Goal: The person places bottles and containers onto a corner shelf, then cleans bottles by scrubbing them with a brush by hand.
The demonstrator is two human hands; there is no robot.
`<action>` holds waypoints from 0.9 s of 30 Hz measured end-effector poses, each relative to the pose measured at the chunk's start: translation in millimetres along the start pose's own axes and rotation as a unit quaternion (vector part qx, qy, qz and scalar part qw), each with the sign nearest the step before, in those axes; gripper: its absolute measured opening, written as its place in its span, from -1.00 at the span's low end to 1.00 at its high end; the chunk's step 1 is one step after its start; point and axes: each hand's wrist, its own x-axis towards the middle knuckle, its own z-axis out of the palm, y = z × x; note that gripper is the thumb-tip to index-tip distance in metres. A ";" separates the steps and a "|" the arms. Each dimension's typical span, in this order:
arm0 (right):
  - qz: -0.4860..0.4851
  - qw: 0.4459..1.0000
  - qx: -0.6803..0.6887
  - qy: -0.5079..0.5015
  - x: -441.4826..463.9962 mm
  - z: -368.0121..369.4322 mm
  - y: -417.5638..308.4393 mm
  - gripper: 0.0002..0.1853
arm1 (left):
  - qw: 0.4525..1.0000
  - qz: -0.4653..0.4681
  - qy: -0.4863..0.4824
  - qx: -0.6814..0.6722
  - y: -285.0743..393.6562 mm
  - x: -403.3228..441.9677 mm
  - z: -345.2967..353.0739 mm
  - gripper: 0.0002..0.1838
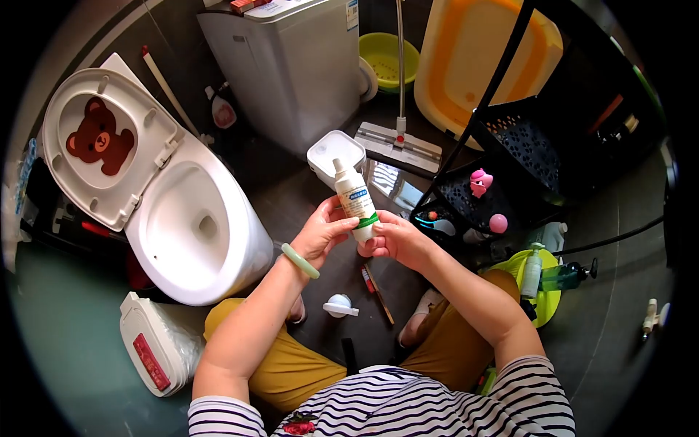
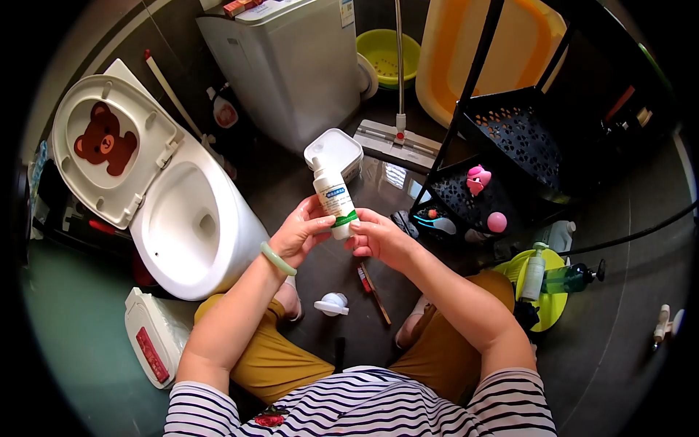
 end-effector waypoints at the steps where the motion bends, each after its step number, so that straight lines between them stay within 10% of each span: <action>1: 0.002 1.000 0.000 0.002 -0.6 -1.2 0.6 -0.59 | 1.000 0.004 0.004 -0.010 2.1 -1.6 2.6 -0.36; 27: 0.031 0.999 -0.009 0.000 -4.9 3.8 -1.4 -0.58 | 0.999 0.013 0.000 -0.042 -2.5 -4.2 3.6 -0.32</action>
